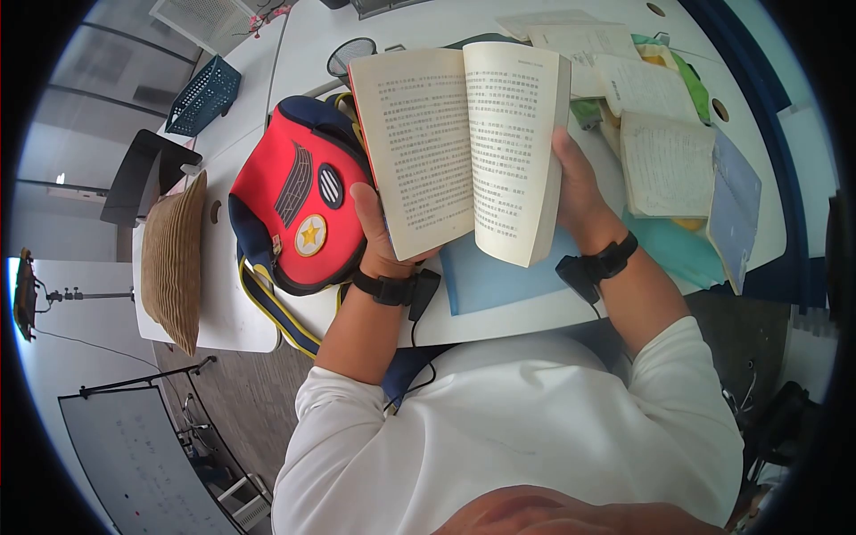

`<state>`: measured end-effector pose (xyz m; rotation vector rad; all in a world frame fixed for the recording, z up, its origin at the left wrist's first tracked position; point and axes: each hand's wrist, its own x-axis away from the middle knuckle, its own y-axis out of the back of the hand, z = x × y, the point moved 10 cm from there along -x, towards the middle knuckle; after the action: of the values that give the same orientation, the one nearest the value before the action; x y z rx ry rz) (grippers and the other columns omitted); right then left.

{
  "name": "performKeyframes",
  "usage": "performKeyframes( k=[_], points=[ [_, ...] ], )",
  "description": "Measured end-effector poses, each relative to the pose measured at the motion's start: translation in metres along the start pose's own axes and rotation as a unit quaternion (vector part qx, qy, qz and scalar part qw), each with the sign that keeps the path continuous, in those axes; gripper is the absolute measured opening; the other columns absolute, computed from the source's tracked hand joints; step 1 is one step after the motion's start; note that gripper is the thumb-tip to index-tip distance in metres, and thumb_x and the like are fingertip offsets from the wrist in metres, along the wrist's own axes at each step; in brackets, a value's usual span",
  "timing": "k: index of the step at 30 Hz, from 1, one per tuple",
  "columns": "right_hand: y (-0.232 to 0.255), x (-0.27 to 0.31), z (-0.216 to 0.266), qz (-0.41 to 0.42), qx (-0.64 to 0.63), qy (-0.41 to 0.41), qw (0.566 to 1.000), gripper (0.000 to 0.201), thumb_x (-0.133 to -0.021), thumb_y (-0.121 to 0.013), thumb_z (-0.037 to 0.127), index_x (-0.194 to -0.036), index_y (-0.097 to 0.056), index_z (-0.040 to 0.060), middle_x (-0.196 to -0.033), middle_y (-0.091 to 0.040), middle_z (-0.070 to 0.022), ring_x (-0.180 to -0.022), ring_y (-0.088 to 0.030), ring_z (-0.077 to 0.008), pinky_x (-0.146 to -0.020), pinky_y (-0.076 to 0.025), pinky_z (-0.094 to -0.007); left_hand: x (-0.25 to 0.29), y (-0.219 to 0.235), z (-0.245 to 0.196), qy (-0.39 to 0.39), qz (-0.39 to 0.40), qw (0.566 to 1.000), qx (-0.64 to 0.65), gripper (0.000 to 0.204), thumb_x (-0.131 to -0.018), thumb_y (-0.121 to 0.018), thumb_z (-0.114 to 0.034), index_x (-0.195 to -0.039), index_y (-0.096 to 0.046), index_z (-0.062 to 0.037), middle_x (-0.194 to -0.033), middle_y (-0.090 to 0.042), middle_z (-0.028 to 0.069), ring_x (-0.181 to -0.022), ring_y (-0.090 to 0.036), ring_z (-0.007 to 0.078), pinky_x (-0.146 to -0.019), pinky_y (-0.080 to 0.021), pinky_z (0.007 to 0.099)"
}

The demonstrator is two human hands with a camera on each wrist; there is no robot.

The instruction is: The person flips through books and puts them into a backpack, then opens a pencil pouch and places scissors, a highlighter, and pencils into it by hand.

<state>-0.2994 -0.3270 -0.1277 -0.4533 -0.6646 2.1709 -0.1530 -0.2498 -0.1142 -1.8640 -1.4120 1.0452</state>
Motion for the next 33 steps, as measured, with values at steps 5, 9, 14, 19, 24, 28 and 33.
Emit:
performKeyframes(
  k=[5, 9, 14, 19, 24, 28, 33],
  points=[
    [-0.001, 0.002, 0.004, -0.028, 0.002, 0.001, 1.000, 0.083, -0.101, -0.060, 0.067, -0.146, -0.054, -0.0031, -0.132, -0.069, -0.0157, -0.119, -0.070, -0.0200, -0.099, -0.058, -0.0364, 0.008, 0.021, -0.007, -0.001, -0.069, 0.991, -0.115, 0.118, -0.084, -0.068, -0.083, -0.167, -0.029, -0.0094, -0.167, -0.040, 0.0173, -0.150, -0.045, 0.0352, -0.121, -0.043, 0.0555],
    [0.000, 0.001, 0.003, -0.012, 0.023, -0.006, 1.000, 0.086, -0.100, -0.061, 0.068, -0.147, -0.052, -0.0038, -0.133, -0.068, -0.0164, -0.119, -0.069, -0.0206, -0.099, -0.058, -0.0362, 0.002, 0.010, 0.000, 0.001, -0.008, 1.000, -0.027, 0.118, -0.084, -0.069, -0.082, -0.167, -0.029, -0.0088, -0.166, -0.040, 0.0179, -0.150, -0.045, 0.0361, -0.120, -0.043, 0.0558],
    [-0.003, 0.001, 0.004, -0.013, 0.012, -0.002, 1.000, 0.087, -0.099, -0.061, 0.069, -0.147, -0.053, -0.0032, -0.132, -0.068, -0.0160, -0.119, -0.069, -0.0205, -0.098, -0.058, -0.0359, 0.003, 0.010, -0.001, -0.004, -0.012, 1.000, -0.027, 0.117, -0.083, -0.072, -0.079, -0.166, -0.031, -0.0079, -0.164, -0.043, 0.0185, -0.148, -0.048, 0.0371, -0.119, -0.044, 0.0558],
    [0.001, 0.000, 0.002, -0.009, 0.023, -0.004, 1.000, 0.086, -0.099, -0.061, 0.069, -0.146, -0.053, -0.0027, -0.132, -0.069, -0.0156, -0.118, -0.070, -0.0205, -0.097, -0.059, -0.0357, 0.006, 0.018, -0.002, 0.015, -0.072, 0.996, -0.052, 0.114, -0.081, -0.078, -0.071, -0.164, -0.034, -0.0065, -0.160, -0.048, 0.0195, -0.145, -0.051, 0.0376, -0.117, -0.046, 0.0554],
    [-0.002, 0.001, 0.004, -0.012, 0.023, 0.006, 1.000, 0.084, -0.100, -0.060, 0.069, -0.144, -0.056, -0.0026, -0.131, -0.070, -0.0153, -0.117, -0.071, -0.0203, -0.096, -0.059, -0.0352, 0.006, 0.021, -0.004, -0.005, -0.094, 0.995, -0.032, 0.105, -0.083, -0.081, -0.062, -0.162, -0.038, -0.0072, -0.156, -0.051, 0.0203, -0.139, -0.055, 0.0409, -0.109, -0.052, 0.0589],
    [0.002, 0.001, 0.003, -0.020, 0.014, 0.002, 1.000, 0.082, -0.102, -0.059, 0.067, -0.144, -0.056, -0.0024, -0.131, -0.070, -0.0150, -0.118, -0.070, -0.0202, -0.097, -0.059, -0.0351, 0.005, 0.021, -0.005, 0.003, -0.091, 0.995, -0.051, 0.104, -0.084, -0.080, -0.062, -0.162, -0.037, -0.0066, -0.157, -0.050, 0.0196, -0.138, -0.056, 0.0402, -0.108, -0.054, 0.0569],
    [0.000, 0.003, 0.001, -0.024, -0.007, -0.020, 0.999, 0.083, -0.103, -0.058, 0.066, -0.148, -0.052, -0.0025, -0.135, -0.068, -0.0149, -0.121, -0.069, -0.0210, -0.099, -0.058, -0.0363, 0.005, 0.013, -0.003, 0.018, -0.083, 0.993, -0.078, 0.113, -0.082, -0.080, -0.069, -0.164, -0.035, -0.0059, -0.161, -0.047, 0.0201, -0.146, -0.050, 0.0373, -0.118, -0.046, 0.0535]
  ],
)
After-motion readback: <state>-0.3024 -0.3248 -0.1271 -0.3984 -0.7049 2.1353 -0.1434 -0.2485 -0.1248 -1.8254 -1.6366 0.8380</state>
